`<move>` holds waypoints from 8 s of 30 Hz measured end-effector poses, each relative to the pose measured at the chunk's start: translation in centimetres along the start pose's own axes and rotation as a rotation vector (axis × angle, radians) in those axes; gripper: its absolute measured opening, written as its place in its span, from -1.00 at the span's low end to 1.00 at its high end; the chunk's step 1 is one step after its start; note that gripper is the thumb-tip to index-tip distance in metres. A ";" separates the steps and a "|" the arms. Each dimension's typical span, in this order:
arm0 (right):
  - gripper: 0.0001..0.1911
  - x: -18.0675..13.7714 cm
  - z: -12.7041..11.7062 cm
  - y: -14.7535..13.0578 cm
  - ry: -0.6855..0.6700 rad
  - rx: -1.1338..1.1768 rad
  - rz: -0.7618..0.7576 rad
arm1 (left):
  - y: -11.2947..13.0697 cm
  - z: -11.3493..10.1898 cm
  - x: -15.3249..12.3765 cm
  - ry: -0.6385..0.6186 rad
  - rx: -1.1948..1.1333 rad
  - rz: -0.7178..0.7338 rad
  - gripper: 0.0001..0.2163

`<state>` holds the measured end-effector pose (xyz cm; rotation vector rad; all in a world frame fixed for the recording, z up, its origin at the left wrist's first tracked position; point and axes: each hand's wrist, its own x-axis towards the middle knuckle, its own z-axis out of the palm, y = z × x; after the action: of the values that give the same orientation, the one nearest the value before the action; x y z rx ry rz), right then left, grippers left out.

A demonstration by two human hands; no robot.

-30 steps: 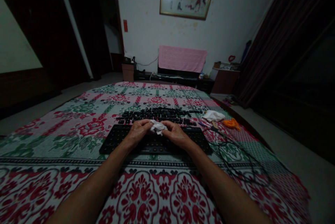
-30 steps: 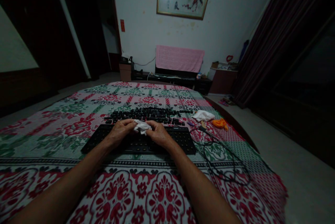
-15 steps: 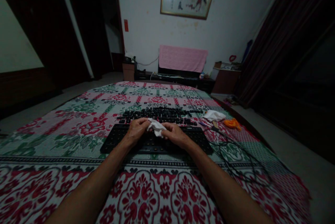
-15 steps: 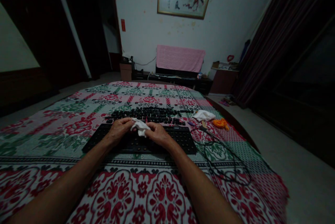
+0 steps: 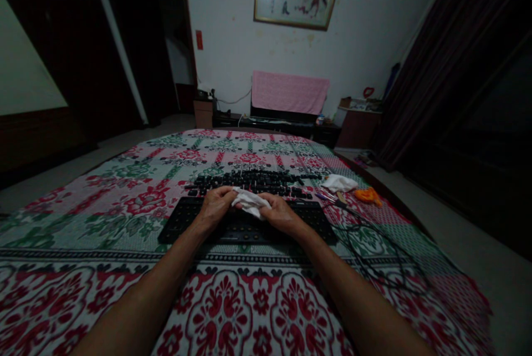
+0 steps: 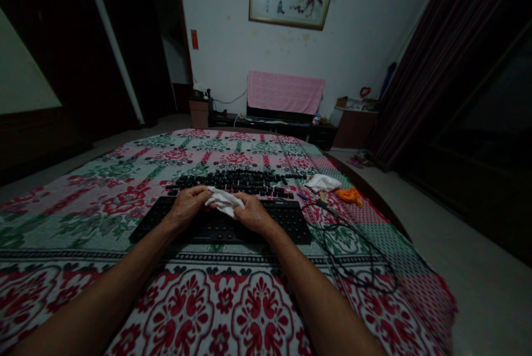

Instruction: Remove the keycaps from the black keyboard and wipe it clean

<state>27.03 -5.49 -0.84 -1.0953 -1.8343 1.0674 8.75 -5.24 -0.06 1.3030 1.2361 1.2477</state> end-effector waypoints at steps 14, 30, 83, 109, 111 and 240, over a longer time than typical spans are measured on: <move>-0.72 -0.5 -0.4 -1.3 -0.049 -0.005 0.058 | -0.6 0.3 0.4 0.024 -0.021 0.078 -0.73; -0.83 0.3 0.4 0.3 0.314 -0.112 0.011 | -0.2 2.0 -1.3 -0.117 0.470 0.597 -0.82; -0.73 -0.1 1.1 -0.3 0.029 0.630 0.222 | -1.6 1.1 -1.0 0.003 0.924 0.904 -0.86; -0.61 -0.2 1.2 -0.7 0.157 0.705 0.078 | -1.0 2.0 -0.5 -0.056 0.045 0.216 -0.77; -0.61 -0.3 1.4 -0.9 0.170 0.673 0.073 | -1.0 2.1 -0.5 -0.051 0.037 0.205 -0.77; -0.72 -0.9 0.2 -1.0 -0.088 -1.193 -0.209 | -3.0 -2.8 2.6 -0.142 1.281 0.453 -0.72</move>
<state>26.90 -6.63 -0.13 -1.4078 -2.6309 -0.2326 5.76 -2.48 -2.65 2.6281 1.7568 0.5046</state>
